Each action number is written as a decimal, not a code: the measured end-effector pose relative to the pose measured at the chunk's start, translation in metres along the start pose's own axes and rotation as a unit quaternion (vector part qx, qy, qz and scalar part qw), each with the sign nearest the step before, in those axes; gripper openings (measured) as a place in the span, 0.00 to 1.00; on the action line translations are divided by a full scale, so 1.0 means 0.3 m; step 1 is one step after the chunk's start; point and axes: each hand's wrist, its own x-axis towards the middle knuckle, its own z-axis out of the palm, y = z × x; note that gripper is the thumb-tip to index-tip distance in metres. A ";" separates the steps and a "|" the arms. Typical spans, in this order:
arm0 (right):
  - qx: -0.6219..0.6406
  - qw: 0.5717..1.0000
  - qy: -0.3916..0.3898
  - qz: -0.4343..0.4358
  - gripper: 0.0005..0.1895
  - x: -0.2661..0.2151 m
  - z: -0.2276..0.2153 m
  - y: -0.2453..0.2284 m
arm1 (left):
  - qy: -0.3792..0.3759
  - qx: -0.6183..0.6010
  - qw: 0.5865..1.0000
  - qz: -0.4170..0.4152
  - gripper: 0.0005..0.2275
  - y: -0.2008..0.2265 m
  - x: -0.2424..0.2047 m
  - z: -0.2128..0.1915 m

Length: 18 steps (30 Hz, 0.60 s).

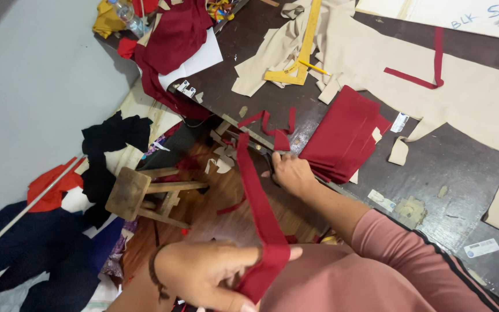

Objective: The person cuts a large piece of white paper on a table using scissors. They then pick up a stack of red fabric pieces from the floor, place them on the table, and use a pencil to mark the fabric.

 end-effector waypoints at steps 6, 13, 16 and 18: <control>0.133 0.988 -0.062 0.056 0.36 -0.138 0.026 0.178 | 0.126 0.032 0.991 -0.041 0.28 0.000 -0.037 0.025; 0.162 0.874 -0.021 0.458 0.30 -0.840 0.228 0.787 | 0.389 -0.137 0.895 -0.170 0.17 -0.233 -0.010 -0.027; -0.029 0.862 -0.073 0.501 0.42 -1.109 0.326 1.075 | 0.365 0.006 0.910 -0.198 0.16 -0.277 0.086 -0.084; -0.017 0.845 -0.108 0.524 0.39 -1.131 0.277 1.120 | 0.326 0.044 0.917 -0.225 0.15 -0.321 0.166 -0.157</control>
